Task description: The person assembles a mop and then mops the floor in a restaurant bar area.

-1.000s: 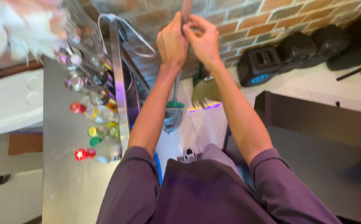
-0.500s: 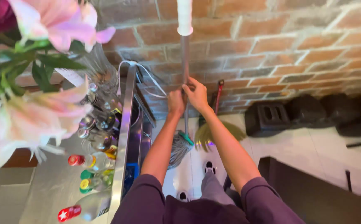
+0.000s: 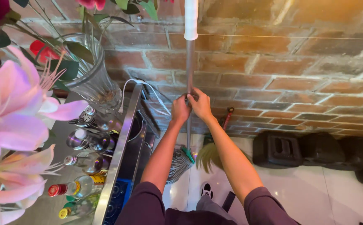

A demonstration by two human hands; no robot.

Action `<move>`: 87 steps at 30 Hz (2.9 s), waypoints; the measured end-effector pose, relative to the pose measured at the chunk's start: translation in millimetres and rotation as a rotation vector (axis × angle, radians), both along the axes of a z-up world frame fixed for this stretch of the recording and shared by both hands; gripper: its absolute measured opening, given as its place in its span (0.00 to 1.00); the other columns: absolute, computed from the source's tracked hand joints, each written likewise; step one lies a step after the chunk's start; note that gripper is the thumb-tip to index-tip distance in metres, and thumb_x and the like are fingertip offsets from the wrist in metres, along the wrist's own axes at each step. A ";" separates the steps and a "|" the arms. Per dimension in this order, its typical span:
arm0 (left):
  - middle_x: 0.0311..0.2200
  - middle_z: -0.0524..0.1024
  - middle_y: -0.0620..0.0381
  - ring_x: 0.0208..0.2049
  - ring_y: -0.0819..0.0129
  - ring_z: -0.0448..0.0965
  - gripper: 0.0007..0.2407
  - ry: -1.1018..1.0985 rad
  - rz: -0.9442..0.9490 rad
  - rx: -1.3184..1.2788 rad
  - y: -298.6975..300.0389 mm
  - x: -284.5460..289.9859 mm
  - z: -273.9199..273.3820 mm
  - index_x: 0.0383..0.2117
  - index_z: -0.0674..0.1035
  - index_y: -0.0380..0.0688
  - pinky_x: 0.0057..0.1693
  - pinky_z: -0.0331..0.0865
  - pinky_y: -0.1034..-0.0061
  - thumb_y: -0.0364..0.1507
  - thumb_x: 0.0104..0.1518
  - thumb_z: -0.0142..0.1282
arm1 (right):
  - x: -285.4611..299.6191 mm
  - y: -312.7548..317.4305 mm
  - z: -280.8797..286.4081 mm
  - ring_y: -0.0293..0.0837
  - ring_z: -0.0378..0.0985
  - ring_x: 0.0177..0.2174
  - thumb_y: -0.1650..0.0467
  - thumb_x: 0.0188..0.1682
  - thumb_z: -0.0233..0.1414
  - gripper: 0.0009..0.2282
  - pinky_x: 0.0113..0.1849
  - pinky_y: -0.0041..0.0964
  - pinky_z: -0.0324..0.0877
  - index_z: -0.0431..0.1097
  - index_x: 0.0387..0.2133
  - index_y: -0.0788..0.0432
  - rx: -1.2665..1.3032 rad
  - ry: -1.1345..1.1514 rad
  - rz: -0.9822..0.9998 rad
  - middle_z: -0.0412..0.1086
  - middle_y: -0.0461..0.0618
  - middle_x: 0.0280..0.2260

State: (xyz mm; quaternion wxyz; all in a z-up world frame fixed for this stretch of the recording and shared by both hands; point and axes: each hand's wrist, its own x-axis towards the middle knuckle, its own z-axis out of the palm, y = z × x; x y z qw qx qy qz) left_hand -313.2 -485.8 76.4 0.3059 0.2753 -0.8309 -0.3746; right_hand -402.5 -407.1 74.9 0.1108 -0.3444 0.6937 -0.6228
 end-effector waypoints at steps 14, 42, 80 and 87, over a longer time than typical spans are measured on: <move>0.40 0.81 0.37 0.44 0.36 0.79 0.14 -0.033 0.041 0.032 -5.3 -21.5 -1.0 0.50 0.78 0.45 0.48 0.73 0.50 0.28 0.57 0.58 | -27.5 -6.2 -1.6 0.47 0.81 0.48 0.72 0.49 0.58 0.21 0.49 0.40 0.75 0.66 0.56 0.63 0.063 -0.016 0.041 0.77 0.59 0.48; 0.52 0.72 0.42 0.56 0.43 0.71 0.22 0.098 -0.177 0.005 102.6 -1.0 -68.3 0.54 0.73 0.40 0.62 0.65 0.58 0.23 0.50 0.61 | -36.5 110.1 -85.1 0.52 0.79 0.50 0.68 0.47 0.60 0.23 0.50 0.44 0.73 0.65 0.56 0.61 0.233 0.006 -0.170 0.75 0.61 0.50; 0.52 0.76 0.39 0.54 0.40 0.75 0.27 -0.587 -0.541 0.042 87.5 -232.0 -382.9 0.57 0.72 0.47 0.59 0.69 0.54 0.33 0.48 0.67 | -210.6 121.6 -385.4 0.61 0.78 0.46 0.66 0.40 0.63 0.24 0.48 0.51 0.71 0.70 0.52 0.58 0.401 -0.090 -0.577 0.76 0.61 0.44; 0.44 0.79 0.37 0.43 0.37 0.80 0.27 -0.588 -0.558 -0.196 108.3 -235.8 -435.2 0.60 0.68 0.34 0.50 0.74 0.51 0.27 0.51 0.62 | -201.9 119.0 -355.8 0.62 0.79 0.42 0.63 0.38 0.67 0.23 0.44 0.52 0.74 0.72 0.45 0.58 0.504 -0.036 -0.586 0.76 0.61 0.40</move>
